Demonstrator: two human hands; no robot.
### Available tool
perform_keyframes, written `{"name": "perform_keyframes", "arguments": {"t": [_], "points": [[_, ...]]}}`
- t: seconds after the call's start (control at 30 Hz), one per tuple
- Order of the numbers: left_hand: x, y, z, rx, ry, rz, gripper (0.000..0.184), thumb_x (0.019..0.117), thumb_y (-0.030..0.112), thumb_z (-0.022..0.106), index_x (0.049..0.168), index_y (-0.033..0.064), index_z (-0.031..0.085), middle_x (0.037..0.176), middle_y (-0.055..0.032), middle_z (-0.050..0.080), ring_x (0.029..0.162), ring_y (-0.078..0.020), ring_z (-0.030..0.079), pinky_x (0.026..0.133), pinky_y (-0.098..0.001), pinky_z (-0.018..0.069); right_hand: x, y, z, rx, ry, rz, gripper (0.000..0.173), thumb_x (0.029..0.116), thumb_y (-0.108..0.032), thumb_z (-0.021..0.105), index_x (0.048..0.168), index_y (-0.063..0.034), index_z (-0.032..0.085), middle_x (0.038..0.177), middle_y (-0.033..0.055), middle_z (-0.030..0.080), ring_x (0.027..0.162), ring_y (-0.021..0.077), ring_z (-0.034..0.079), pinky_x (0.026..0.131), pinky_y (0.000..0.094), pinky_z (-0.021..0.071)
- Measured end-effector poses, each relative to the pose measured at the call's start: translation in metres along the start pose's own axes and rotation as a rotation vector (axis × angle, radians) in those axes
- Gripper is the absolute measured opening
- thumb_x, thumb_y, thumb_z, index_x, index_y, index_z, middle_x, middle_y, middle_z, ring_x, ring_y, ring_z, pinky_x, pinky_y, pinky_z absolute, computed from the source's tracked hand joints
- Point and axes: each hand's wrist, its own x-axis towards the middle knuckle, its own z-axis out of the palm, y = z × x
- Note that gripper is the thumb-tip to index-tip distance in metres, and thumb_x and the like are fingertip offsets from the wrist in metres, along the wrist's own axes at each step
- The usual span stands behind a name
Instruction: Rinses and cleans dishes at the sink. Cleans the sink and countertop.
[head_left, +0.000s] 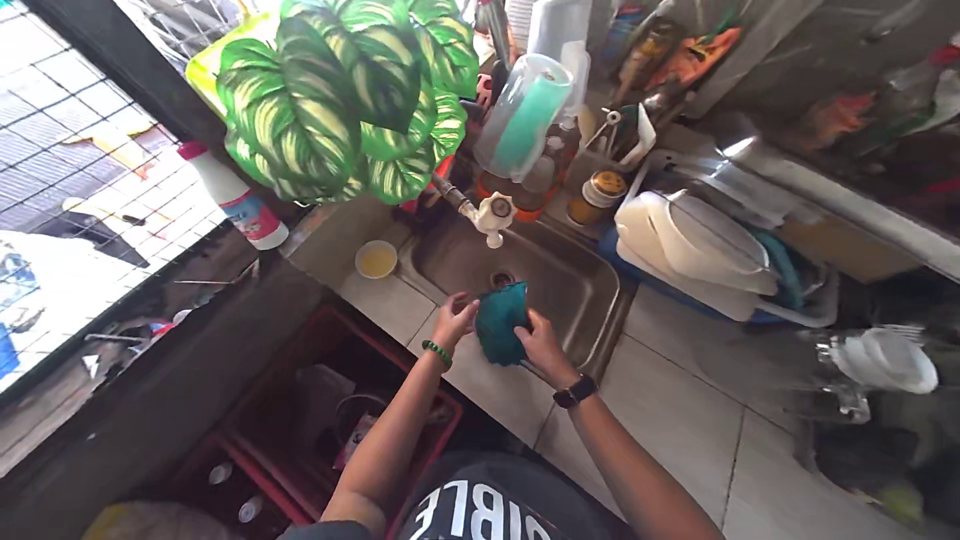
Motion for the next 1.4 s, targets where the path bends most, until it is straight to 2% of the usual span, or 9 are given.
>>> {"name": "perform_keyframes", "arguments": {"t": [0.13,0.2,0.3,0.43,0.6,0.87,1.03,1.2,1.4], "points": [[-0.021,-0.024,-0.021,0.004,0.031,-0.083,0.055,0.1032,0.029,0.062,0.149,0.0033,0.045,0.14,-0.0261,0.056,0.119,-0.0381,0.061,0.095,-0.0559,0.0527,-0.01,-0.008,0.005,0.259,-0.024,0.198,0.042,0.0963,0.003,0.054,0.138,0.0033,0.051,0.12,0.0183,0.066,0.104,0.0201,0.068,0.089,0.0375,0.059],[-0.032,-0.028,-0.037,0.14,0.141,0.041,0.056,0.1001,0.021,0.066,0.148,-0.0013,0.046,0.137,-0.0271,0.057,0.116,-0.0363,0.063,0.094,-0.0522,0.0545,-0.017,0.012,0.009,-0.081,0.03,0.115,0.057,0.0943,0.0,0.06,0.149,0.0051,0.043,0.133,0.0256,0.062,0.119,0.0299,0.064,0.1,0.0431,0.0529],[-0.024,-0.007,-0.085,0.394,0.425,0.206,0.057,0.0954,0.015,0.07,0.144,-0.0063,0.049,0.14,-0.0284,0.056,0.125,-0.0371,0.059,0.105,-0.0491,0.0494,-0.029,0.049,0.029,-0.53,0.072,-0.163,0.069,0.0941,-0.018,0.066,0.154,0.0051,0.039,0.159,0.03,0.036,0.147,0.0425,0.04,0.119,0.0526,0.0375],[0.022,0.037,-0.148,0.513,0.684,0.057,0.064,0.1004,0.039,0.064,0.142,-0.0076,0.049,0.135,-0.0311,0.058,0.127,-0.0451,0.057,0.108,-0.0579,0.0451,-0.021,0.073,0.085,-0.814,-0.062,-0.428,0.062,0.104,-0.047,0.047,0.157,-0.0138,0.045,0.166,0.0198,0.031,0.154,0.0409,0.028,0.121,0.0667,0.0234],[0.07,0.04,-0.179,0.541,0.703,-0.178,0.039,0.1059,0.03,0.053,0.126,-0.0001,0.067,0.125,-0.0248,0.067,0.122,-0.0383,0.062,0.107,-0.0552,0.0455,0.001,0.089,0.134,-0.909,-0.173,-0.597,0.055,0.1078,-0.041,0.039,0.154,-0.013,0.049,0.163,0.0171,0.038,0.152,0.0401,0.032,0.119,0.0707,0.0226],[-0.072,-0.01,-0.229,0.329,0.836,0.048,0.027,0.1042,0.017,0.058,0.11,-0.0084,0.066,0.095,-0.0232,0.07,0.078,-0.027,0.072,0.075,-0.0466,0.0622,0.112,0.01,0.228,-0.782,-0.624,-0.857,0.047,0.1086,-0.025,0.045,0.154,-0.0154,0.048,0.164,0.0152,0.037,0.155,0.037,0.028,0.124,0.064,0.02],[-0.131,-0.037,-0.251,0.45,0.926,0.043,0.025,0.1005,0.015,0.061,0.101,-0.0096,0.067,0.091,-0.0245,0.068,0.083,-0.0321,0.068,0.081,-0.0559,0.0552,0.194,-0.044,0.244,-0.748,-0.369,-0.572,0.045,0.1061,-0.024,0.052,0.151,-0.0191,0.054,0.164,0.0154,0.037,0.154,0.0344,0.03,0.127,0.057,0.0192],[-0.142,-0.057,-0.257,0.42,0.976,0.016,0.025,0.0993,0.016,0.063,0.098,-0.0084,0.067,0.087,-0.0221,0.068,0.08,-0.03,0.067,0.078,-0.0548,0.0552,0.201,-0.048,0.253,-0.621,-0.13,-0.318,0.049,0.1009,-0.016,0.062,0.148,-0.005,0.054,0.157,0.0293,0.039,0.15,0.0463,0.032,0.125,0.0625,0.018],[-0.119,-0.027,-0.245,0.323,0.935,0.126,0.02,0.0988,0.011,0.064,0.1,-0.0092,0.065,0.086,-0.018,0.067,0.072,-0.0192,0.069,0.072,-0.0407,0.0609,0.148,-0.054,0.294,-0.803,-0.386,-0.41,0.063,0.0998,-0.013,0.057,0.159,-0.0042,0.036,0.167,0.0266,0.022,0.157,0.0432,0.015,0.126,0.062,0.0127]]}}
